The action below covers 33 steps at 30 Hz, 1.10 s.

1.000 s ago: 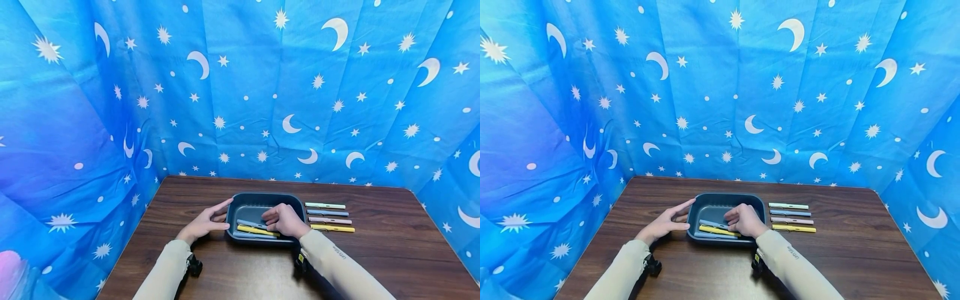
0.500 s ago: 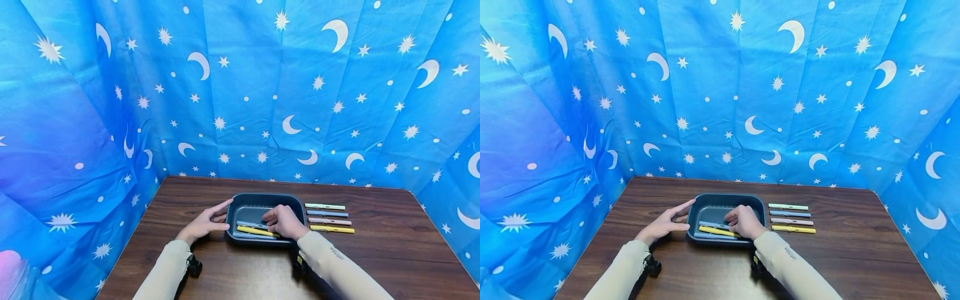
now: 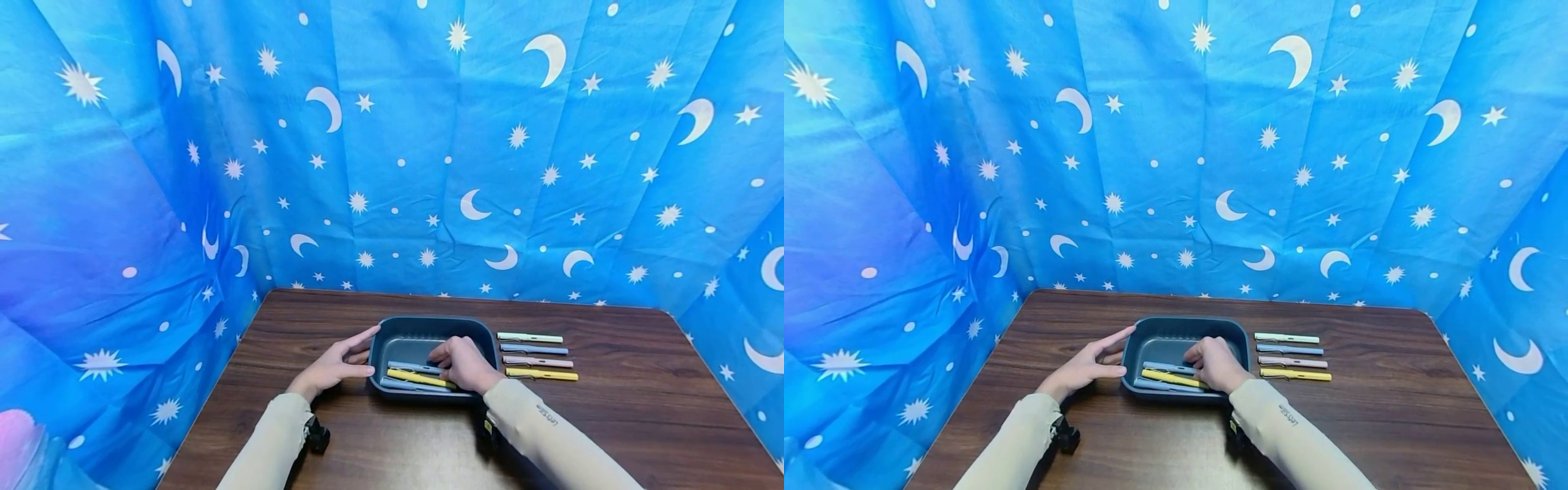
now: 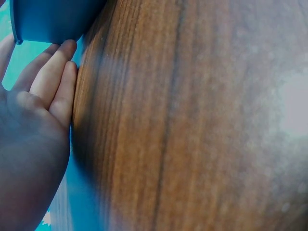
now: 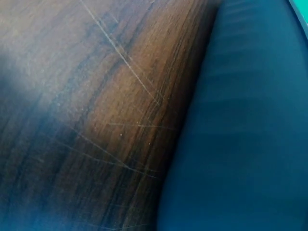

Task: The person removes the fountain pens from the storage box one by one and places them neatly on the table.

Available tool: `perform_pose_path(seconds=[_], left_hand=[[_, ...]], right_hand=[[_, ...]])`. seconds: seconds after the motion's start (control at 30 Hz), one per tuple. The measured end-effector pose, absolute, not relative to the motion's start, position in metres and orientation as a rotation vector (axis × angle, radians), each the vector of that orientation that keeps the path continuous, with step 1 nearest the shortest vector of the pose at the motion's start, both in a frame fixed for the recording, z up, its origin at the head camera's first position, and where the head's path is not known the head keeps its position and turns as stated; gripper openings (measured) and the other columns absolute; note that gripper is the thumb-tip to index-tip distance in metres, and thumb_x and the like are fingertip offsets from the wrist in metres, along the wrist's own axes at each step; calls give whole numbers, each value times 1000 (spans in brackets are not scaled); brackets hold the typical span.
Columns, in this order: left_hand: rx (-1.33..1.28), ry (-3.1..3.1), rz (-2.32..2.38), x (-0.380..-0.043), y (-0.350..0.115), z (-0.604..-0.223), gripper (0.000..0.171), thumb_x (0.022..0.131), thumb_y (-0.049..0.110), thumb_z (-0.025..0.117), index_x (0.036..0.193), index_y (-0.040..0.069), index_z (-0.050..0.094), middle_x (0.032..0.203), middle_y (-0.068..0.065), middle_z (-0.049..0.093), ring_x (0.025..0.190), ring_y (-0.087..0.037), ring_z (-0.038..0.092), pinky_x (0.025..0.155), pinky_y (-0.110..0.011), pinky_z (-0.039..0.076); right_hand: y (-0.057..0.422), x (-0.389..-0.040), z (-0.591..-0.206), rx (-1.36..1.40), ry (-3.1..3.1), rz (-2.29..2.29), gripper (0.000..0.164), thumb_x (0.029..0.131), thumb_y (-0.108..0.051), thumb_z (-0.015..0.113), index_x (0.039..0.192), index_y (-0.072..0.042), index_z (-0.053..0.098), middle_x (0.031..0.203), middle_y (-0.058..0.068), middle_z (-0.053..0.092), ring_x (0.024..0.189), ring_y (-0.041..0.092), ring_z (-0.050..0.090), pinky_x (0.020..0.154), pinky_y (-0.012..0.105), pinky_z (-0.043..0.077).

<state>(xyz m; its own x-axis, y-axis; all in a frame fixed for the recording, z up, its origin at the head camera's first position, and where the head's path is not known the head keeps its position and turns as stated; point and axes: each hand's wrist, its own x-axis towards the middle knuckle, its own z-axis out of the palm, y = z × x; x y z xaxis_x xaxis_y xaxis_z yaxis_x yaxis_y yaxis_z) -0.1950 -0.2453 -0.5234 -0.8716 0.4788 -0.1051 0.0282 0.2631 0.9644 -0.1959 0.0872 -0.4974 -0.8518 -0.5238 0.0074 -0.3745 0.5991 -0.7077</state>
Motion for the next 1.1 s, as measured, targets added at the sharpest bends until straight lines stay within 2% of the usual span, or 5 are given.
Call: perform_pose_path(seconds=[0.13,0.33,0.57,0.97,1.1], left_hand=[[462,2158,1641,-197,-246,-525,77,100,18,74,163,41,36,172,-2,31,151,-34,42,123,-59,33],[533,2123,1658,-198,-245,-525,79,101,12,72,166,32,32,174,-2,26,154,-36,36,123,-58,33],[508,2125,1655,-198,-245,-523,78,100,16,74,164,39,36,172,7,28,153,-32,39,123,-54,35],[539,2132,1657,-198,-244,-524,79,101,14,72,166,33,33,174,0,25,153,-36,38,122,-56,35],[525,2144,1648,-198,-245,-526,78,101,15,72,166,34,33,173,1,27,153,-35,38,122,-57,35]], right_hand=[[88,-196,-498,-785,2628,-1074,33,88,11,77,119,0,78,115,15,78,100,25,77,85,39,64],[90,-197,-498,-850,2617,-1075,34,91,12,72,122,0,77,118,16,77,105,28,76,87,42,63],[91,-198,-497,-861,2629,-1056,34,94,10,69,123,-4,77,119,12,77,108,27,75,89,43,63],[89,-196,-495,-927,2684,-974,31,95,11,66,122,-3,77,118,12,77,108,27,73,90,44,62],[90,-195,-493,-951,2696,-972,30,97,10,64,120,-3,78,117,11,78,111,28,73,91,46,62]])
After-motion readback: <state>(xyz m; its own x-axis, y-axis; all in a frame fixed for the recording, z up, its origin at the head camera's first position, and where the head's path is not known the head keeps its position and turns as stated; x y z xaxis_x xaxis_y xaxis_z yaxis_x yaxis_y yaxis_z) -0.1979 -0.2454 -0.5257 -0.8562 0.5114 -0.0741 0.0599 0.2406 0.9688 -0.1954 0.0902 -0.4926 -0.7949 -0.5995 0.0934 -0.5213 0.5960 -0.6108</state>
